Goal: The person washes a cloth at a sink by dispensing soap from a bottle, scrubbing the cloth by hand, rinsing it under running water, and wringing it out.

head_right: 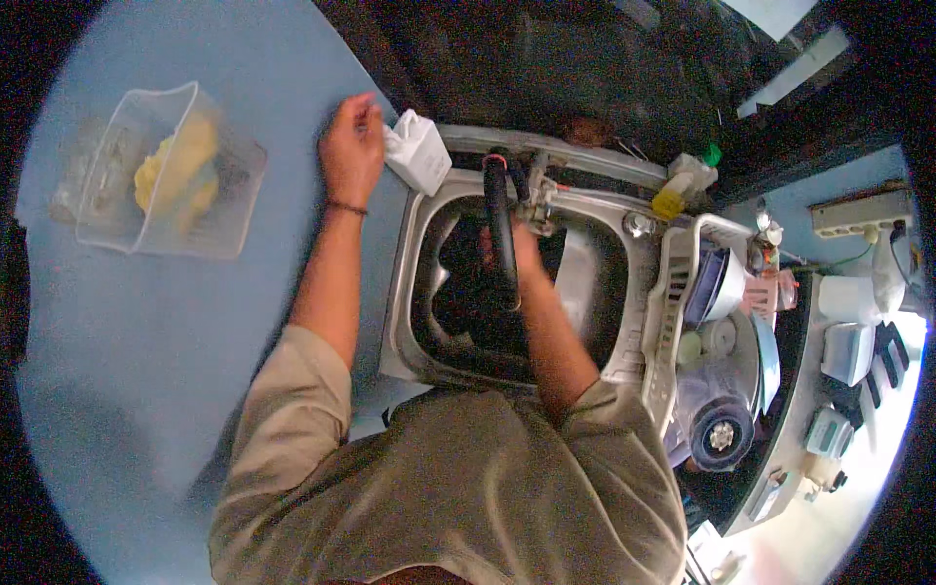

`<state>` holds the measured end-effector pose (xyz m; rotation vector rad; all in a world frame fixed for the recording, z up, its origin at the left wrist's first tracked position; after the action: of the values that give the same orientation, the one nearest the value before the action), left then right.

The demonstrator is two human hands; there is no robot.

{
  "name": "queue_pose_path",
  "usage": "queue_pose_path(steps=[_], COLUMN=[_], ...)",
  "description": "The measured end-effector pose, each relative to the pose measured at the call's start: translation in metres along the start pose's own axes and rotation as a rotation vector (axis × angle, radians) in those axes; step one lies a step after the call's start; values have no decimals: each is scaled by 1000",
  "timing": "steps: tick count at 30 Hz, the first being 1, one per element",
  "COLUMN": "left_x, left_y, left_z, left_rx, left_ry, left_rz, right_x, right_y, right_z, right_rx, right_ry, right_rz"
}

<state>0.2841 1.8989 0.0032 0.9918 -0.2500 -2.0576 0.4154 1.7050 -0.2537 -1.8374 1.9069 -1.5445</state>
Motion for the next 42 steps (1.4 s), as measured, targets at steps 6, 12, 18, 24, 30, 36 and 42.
queue_pose_path(steps=[6, 12, 18, 24, 30, 36, 42], left_x=[-47, -32, -24, -33, -25, -26, -30], left_y=[-23, -47, -59, -59, -59, -65, -63], left_z=[-64, -106, -108, -116, -115, -115, -119], left_rx=[-60, -11, -89, -159, -200, -113, -154], left_ry=[-84, -377, -413, -521, -490, -458, -462], left_rz=[-97, 98, 71, 107, 156, 141, 137], right_x=[-15, -70, -65, -71, -68, -71, -84], right_y=[-55, -49, -47, -43, -44, -43, -41], right_z=[-144, -166, -187, -194, -191, -192, -189], right_rx=[-593, -408, -215, -219, -256, -264, -283], right_ry=[-218, -245, -321, -388, -397, -438, -425], right_rz=[303, 26, -264, -316, -298, -317, -275])
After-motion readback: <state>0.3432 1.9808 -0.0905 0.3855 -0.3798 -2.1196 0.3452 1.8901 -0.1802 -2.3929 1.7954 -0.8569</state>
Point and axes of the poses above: each hand's wrist, its own x-axis away from the middle knuckle, its own z-axis out of the back of the hand, y = z × x, the point moved 9 cm from there along -x, towards the middle knuckle, and after that the axes turned 6 degrees about -x, right-handed, at the moved point
